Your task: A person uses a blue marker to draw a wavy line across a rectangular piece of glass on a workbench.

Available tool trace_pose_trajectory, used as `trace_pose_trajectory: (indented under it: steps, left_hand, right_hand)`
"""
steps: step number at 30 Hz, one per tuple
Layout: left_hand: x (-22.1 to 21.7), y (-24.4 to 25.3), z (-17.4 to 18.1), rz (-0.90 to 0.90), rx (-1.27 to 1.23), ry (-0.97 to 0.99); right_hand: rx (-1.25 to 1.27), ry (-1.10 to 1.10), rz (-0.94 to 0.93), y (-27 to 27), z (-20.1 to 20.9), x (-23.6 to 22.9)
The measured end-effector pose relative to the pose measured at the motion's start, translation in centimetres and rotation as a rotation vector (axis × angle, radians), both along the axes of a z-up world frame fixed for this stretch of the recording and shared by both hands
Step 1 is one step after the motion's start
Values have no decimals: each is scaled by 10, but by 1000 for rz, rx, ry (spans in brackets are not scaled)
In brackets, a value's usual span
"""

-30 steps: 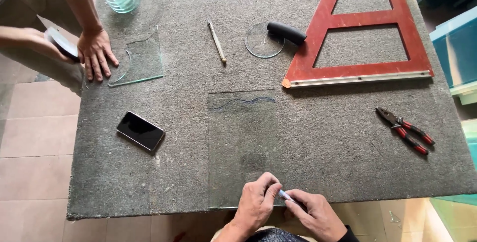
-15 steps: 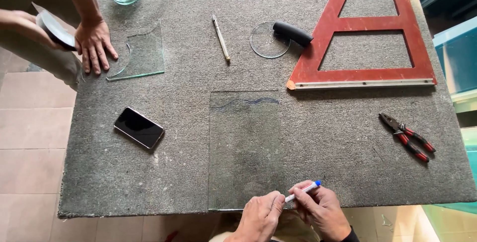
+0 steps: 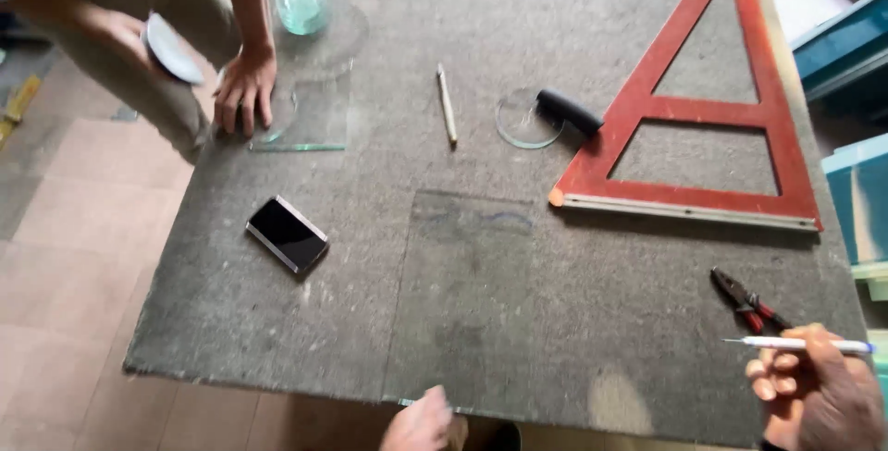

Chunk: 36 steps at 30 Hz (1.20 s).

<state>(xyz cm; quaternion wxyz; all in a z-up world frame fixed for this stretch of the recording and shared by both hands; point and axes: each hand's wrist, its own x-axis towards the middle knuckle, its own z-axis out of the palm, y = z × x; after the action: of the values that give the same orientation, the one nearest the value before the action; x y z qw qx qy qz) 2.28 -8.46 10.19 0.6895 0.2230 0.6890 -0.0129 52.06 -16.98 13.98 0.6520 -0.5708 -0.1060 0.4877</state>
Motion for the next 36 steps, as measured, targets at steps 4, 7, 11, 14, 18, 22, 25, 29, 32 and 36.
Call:
trace_pose_trajectory:
  steps: [4,7,11,14,18,22,25,29,32,36]
  left_hand:
    - [-84,-17,-81,-278,500,561]
    - [-86,36,-61,-312,1014,626]
    - [-92,114,-89,-617,1491,755]
    - [-84,152,-113,-740,1506,888]
    - [-83,153,-118,-743,1468,968]
    - [-84,154,-112,-753,1458,925]
    - [-86,154,-118,-745,1439,936]
    - [-86,149,-124,-695,1456,989]
    - [-89,150,-124,-718,1430,995]
    - [-88,151,-127,-685,1437,1002]
  right_hand:
    - [-60,-372,-114,9,40,-44]
    - [-14,-396,-88,36,21,-71]
    - [32,-339,-26,82,-42,-95]
    - [51,-336,54,128,-55,-116]
    - [208,-408,207,180,-78,-123]
    - [249,-491,316,234,-94,-131]
    - [301,-574,348,262,-108,-137]
    - [221,-633,317,273,-110,-144]
    - [278,-641,408,276,-114,-143]
    - [223,-692,471,277,-116,-142]
